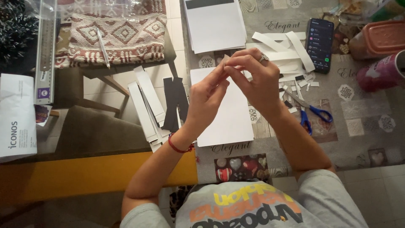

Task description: Cutting paper strips with scissors and attaching them to white cards for a craft project.

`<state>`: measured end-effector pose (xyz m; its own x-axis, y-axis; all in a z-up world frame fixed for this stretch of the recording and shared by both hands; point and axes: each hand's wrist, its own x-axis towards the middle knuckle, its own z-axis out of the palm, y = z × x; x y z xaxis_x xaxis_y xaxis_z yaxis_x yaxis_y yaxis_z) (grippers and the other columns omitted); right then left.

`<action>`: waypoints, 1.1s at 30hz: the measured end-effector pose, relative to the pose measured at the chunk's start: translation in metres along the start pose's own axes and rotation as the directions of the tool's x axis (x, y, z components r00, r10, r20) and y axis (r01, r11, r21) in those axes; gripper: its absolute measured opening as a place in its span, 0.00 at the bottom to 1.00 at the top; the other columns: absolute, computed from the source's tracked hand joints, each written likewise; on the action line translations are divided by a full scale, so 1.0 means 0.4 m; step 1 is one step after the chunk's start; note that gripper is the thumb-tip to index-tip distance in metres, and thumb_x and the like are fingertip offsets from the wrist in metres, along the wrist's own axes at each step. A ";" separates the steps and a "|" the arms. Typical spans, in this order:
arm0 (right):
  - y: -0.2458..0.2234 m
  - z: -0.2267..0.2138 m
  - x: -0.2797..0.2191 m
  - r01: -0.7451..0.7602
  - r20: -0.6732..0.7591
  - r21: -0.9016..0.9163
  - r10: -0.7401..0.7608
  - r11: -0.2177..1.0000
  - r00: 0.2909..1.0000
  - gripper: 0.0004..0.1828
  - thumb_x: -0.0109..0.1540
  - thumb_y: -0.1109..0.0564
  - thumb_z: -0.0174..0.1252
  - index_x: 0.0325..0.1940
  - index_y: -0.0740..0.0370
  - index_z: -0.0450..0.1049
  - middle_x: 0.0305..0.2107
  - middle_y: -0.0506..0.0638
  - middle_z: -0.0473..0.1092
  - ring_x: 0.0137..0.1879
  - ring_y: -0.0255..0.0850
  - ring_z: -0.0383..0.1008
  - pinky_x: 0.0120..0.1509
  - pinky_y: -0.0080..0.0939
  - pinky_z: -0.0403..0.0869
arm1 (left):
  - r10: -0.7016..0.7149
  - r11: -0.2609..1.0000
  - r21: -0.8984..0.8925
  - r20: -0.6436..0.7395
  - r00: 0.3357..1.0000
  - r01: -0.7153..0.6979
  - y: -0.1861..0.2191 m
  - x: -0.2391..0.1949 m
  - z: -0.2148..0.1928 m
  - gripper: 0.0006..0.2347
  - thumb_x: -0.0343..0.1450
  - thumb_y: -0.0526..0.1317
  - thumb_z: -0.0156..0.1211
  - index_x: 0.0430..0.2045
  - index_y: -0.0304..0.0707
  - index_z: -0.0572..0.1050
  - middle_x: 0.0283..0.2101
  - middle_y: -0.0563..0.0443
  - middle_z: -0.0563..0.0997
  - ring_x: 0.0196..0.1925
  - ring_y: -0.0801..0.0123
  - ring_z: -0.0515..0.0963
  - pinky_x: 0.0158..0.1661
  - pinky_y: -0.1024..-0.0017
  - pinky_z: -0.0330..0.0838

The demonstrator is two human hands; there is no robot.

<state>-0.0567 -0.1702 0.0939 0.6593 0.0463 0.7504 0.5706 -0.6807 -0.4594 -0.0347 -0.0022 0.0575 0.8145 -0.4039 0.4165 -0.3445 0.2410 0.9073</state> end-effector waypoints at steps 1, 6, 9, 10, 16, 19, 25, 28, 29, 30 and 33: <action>0.000 0.001 -0.002 0.000 0.000 0.000 0.000 1.000 1.000 0.05 0.70 0.66 0.72 0.49 0.69 0.85 0.40 0.59 0.78 0.45 0.52 0.84 0.47 0.50 0.86 | 0.000 1.000 0.000 0.000 1.000 0.000 -0.003 0.000 0.000 0.20 0.80 0.26 0.58 0.70 0.25 0.68 0.66 0.25 0.78 0.68 0.39 0.78 0.63 0.54 0.82; 0.007 0.004 -0.010 0.007 -0.022 -0.064 -0.009 0.998 1.000 0.04 0.69 0.67 0.73 0.48 0.67 0.85 0.40 0.56 0.78 0.44 0.50 0.84 0.43 0.47 0.86 | -0.004 1.000 -0.021 0.006 1.000 0.004 -0.017 -0.001 -0.001 0.20 0.80 0.25 0.57 0.70 0.24 0.67 0.66 0.26 0.78 0.68 0.40 0.79 0.63 0.54 0.81; 0.003 0.006 -0.004 -0.014 -0.036 -0.031 0.013 0.999 0.999 0.04 0.69 0.66 0.72 0.48 0.67 0.85 0.39 0.55 0.79 0.44 0.49 0.84 0.42 0.45 0.85 | 0.008 1.000 -0.007 0.007 1.000 -0.008 -0.005 0.002 0.000 0.20 0.80 0.25 0.57 0.70 0.25 0.68 0.66 0.26 0.78 0.69 0.41 0.79 0.63 0.55 0.81; 0.000 0.005 -0.003 -0.013 -0.037 -0.032 0.012 0.999 0.999 0.04 0.69 0.66 0.72 0.48 0.67 0.85 0.39 0.55 0.79 0.44 0.49 0.84 0.42 0.45 0.85 | 0.009 1.000 -0.007 0.007 1.000 -0.009 -0.004 0.002 0.001 0.20 0.80 0.25 0.57 0.70 0.25 0.68 0.66 0.26 0.78 0.69 0.41 0.79 0.63 0.55 0.81; -0.011 -0.003 0.003 -0.030 -0.013 0.027 0.030 0.999 0.999 0.04 0.70 0.65 0.70 0.49 0.67 0.85 0.40 0.57 0.78 0.46 0.51 0.84 0.43 0.47 0.85 | 0.025 1.000 0.006 0.013 1.000 -0.025 -0.015 0.001 -0.003 0.20 0.80 0.25 0.57 0.69 0.24 0.68 0.65 0.24 0.78 0.68 0.39 0.79 0.62 0.54 0.82; -0.010 -0.003 0.003 -0.026 -0.004 0.049 0.027 0.998 1.000 0.05 0.70 0.66 0.70 0.50 0.69 0.85 0.40 0.60 0.78 0.46 0.52 0.84 0.46 0.49 0.86 | 0.022 1.000 -0.006 0.005 1.000 -0.022 -0.025 -0.002 -0.002 0.20 0.80 0.25 0.57 0.70 0.24 0.68 0.67 0.25 0.77 0.68 0.38 0.79 0.61 0.56 0.83; -0.010 -0.001 0.003 -0.026 -0.018 0.033 0.026 0.999 0.999 0.03 0.69 0.68 0.71 0.48 0.70 0.84 0.39 0.58 0.78 0.44 0.51 0.83 0.45 0.47 0.85 | 0.035 0.999 0.029 -0.006 0.999 -0.035 -0.010 -0.010 0.000 0.20 0.80 0.25 0.57 0.69 0.22 0.68 0.67 0.24 0.77 0.67 0.38 0.80 0.60 0.56 0.83; -0.009 0.000 -0.004 0.037 -0.025 -0.089 -0.040 0.995 0.999 0.03 0.69 0.68 0.71 0.47 0.67 0.83 0.40 0.55 0.78 0.44 0.51 0.83 0.44 0.47 0.85 | 0.089 0.990 0.107 -0.011 0.996 -0.087 -0.001 -0.005 0.005 0.20 0.80 0.24 0.57 0.70 0.24 0.68 0.68 0.26 0.76 0.69 0.41 0.79 0.61 0.56 0.83; -0.005 0.001 -0.008 0.048 -0.027 -0.099 -0.051 0.994 0.998 0.03 0.69 0.68 0.71 0.46 0.66 0.83 0.40 0.55 0.78 0.44 0.51 0.83 0.44 0.46 0.85 | 0.117 0.985 0.128 -0.008 0.993 -0.115 -0.004 -0.005 0.004 0.20 0.80 0.25 0.57 0.70 0.25 0.68 0.68 0.27 0.76 0.68 0.40 0.79 0.61 0.56 0.83; -0.002 0.002 -0.012 0.058 -0.030 -0.110 -0.062 0.992 0.998 0.04 0.69 0.68 0.70 0.45 0.66 0.82 0.40 0.55 0.78 0.44 0.51 0.83 0.45 0.45 0.85 | 0.144 0.979 0.148 -0.004 0.990 -0.142 -0.008 -0.006 0.003 0.19 0.81 0.25 0.57 0.70 0.25 0.68 0.68 0.28 0.76 0.68 0.40 0.80 0.61 0.56 0.83; 0.026 0.007 -0.023 0.073 -0.035 -0.122 -0.078 0.990 0.996 0.04 0.68 0.67 0.71 0.44 0.65 0.81 0.39 0.53 0.78 0.43 0.47 0.82 0.43 0.45 0.84 | 0.135 0.986 0.098 -0.008 0.991 -0.134 -0.017 -0.009 -0.002 0.16 0.83 0.31 0.56 0.67 0.29 0.73 0.67 0.34 0.79 0.67 0.48 0.81 0.62 0.58 0.83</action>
<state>-0.0554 -0.1758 0.0809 0.5950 0.0736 0.8003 0.5537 -0.7593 -0.3418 -0.0351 -0.0018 0.0496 0.7641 -0.3607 0.5349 -0.4946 0.2048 0.8446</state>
